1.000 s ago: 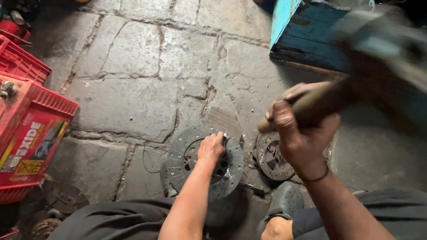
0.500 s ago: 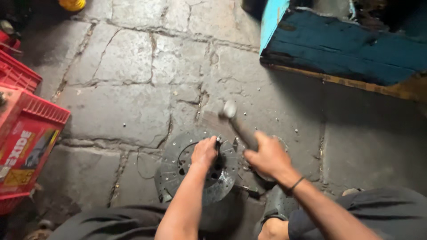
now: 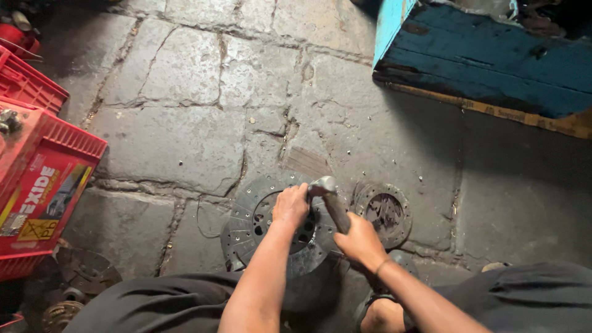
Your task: The person sits on the floor and uses a hammer and a metal punch to repeatedly strike a circular metal component, likely a clutch plate, to remove or adjust pins. The person rotates the part to access different areas while continuing to hammer.
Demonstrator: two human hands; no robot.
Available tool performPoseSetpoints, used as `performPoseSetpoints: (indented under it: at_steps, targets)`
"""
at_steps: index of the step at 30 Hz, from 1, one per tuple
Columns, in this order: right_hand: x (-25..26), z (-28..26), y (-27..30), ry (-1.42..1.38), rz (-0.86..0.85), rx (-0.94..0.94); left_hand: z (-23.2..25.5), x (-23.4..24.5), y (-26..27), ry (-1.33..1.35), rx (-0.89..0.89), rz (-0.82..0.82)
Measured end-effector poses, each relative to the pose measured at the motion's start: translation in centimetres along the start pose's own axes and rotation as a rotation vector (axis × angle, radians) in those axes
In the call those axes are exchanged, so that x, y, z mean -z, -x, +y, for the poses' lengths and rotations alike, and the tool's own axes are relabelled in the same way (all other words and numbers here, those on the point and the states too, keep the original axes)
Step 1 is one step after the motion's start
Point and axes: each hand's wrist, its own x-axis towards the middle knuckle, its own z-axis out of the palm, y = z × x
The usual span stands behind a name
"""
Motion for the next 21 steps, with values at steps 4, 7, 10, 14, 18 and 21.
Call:
performPoseSetpoints:
  at_steps: [4, 7, 10, 14, 18, 21]
  targets:
    - [2.0, 0.4, 0.0, 0.22, -0.016, 0.0, -0.3, -1.0, 0.6, -0.003, -0.058, 0.074]
    - [7.2, -5.6, -0.8, 0.179, 0.113, 0.172, -0.4, -0.5, -0.2, 0.017, 0.04, 0.009]
    - [12.0, -10.5, 0.7, -0.088, 0.338, 0.528, -0.4, -1.0, 0.2, 0.009, -0.007, 0.054]
    - [12.9, -12.9, 0.4, -0.68, 0.488, 0.952, -0.8, -0.6, -0.5, -0.012, -0.028, 0.049]
    - [6.0, -7.2, -0.2, -0.895, 0.275, 0.909, -0.5, -1.0, -0.5, -0.017, -0.049, 0.036]
    - [1.0, -0.9, -0.3, 0.263, -0.064, -0.107, -0.9, -0.7, 0.2, -0.046, -0.045, 0.037]
